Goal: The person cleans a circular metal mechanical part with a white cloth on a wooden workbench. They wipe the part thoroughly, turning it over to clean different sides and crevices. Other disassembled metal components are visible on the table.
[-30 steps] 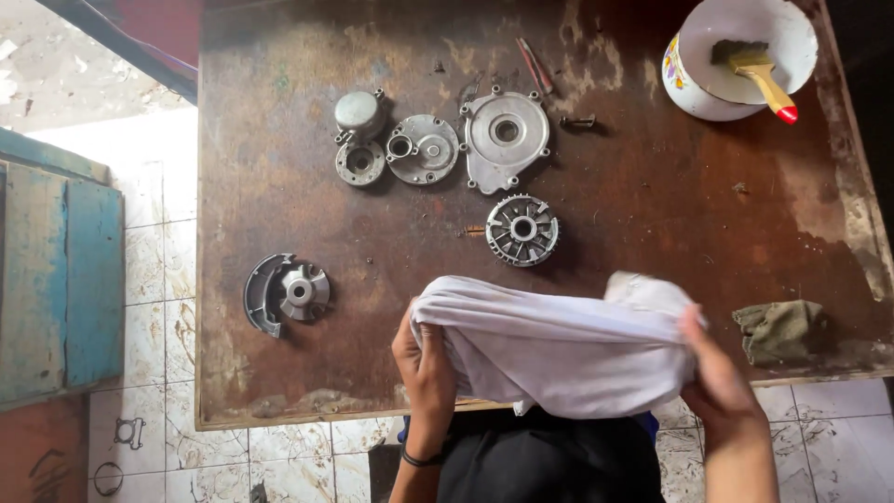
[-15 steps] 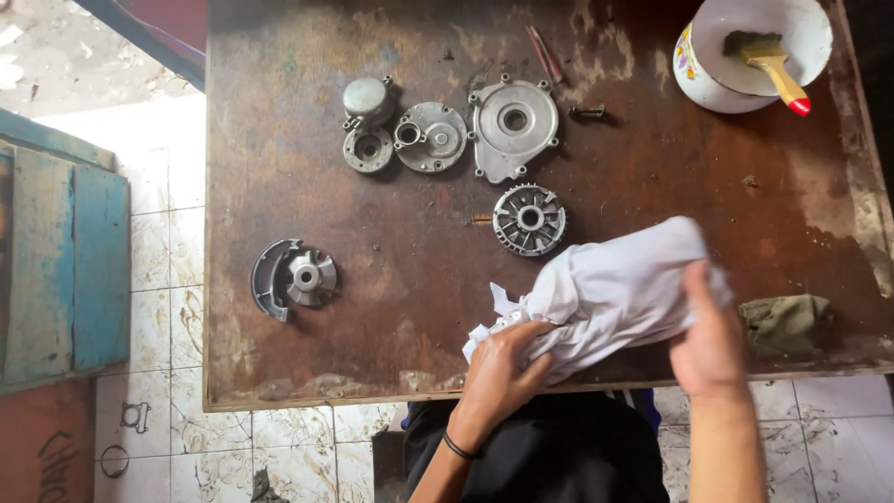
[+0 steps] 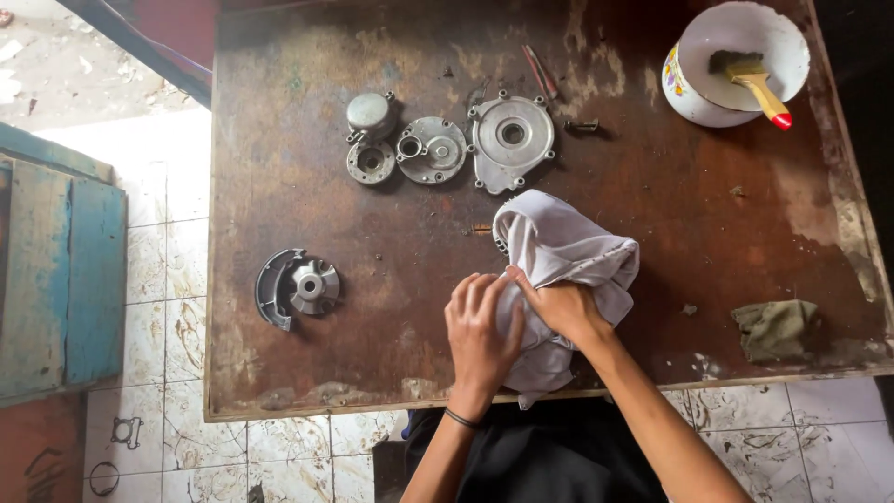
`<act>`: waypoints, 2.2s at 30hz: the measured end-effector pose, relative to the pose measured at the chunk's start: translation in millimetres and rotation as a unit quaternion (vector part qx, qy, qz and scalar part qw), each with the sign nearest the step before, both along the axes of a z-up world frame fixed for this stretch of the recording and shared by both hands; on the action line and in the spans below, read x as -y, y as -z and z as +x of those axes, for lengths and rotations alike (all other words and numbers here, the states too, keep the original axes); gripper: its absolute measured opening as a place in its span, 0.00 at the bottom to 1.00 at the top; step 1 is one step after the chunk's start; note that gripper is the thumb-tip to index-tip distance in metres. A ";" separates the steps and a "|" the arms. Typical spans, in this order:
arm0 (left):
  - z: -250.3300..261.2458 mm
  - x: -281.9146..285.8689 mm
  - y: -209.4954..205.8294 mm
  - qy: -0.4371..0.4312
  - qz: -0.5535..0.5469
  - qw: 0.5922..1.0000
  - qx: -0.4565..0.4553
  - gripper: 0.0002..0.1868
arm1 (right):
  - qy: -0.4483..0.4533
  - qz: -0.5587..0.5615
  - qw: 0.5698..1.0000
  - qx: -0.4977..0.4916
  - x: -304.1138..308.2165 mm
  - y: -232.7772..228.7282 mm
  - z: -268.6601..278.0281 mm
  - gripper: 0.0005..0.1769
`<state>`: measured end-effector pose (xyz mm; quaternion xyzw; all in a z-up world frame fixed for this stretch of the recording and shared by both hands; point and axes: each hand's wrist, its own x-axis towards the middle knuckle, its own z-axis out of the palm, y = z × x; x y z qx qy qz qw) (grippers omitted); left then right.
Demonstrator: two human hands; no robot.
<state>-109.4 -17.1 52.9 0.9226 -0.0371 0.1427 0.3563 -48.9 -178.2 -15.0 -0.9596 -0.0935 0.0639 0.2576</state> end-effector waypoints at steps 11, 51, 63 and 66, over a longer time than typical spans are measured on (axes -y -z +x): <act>-12.2 0.8 27.2 0.029 0.002 1.000 -0.005 0.20 | -0.070 -0.001 0.984 0.166 -2.1 -22.0 16.1 0.33; 47.7 0.0 -93.4 0.313 -0.526 0.777 -0.148 0.56 | 0.095 0.743 0.592 -0.299 53.3 -54.3 -57.0 0.39; 47.0 2.1 -52.3 0.247 -0.704 0.628 -0.223 0.58 | 0.134 0.740 0.566 -0.336 44.8 -52.3 -66.3 0.36; 50.7 -1.3 -69.7 0.316 -0.690 0.622 -0.196 0.59 | 0.140 0.745 0.555 -0.343 38.1 -49.1 -59.5 0.35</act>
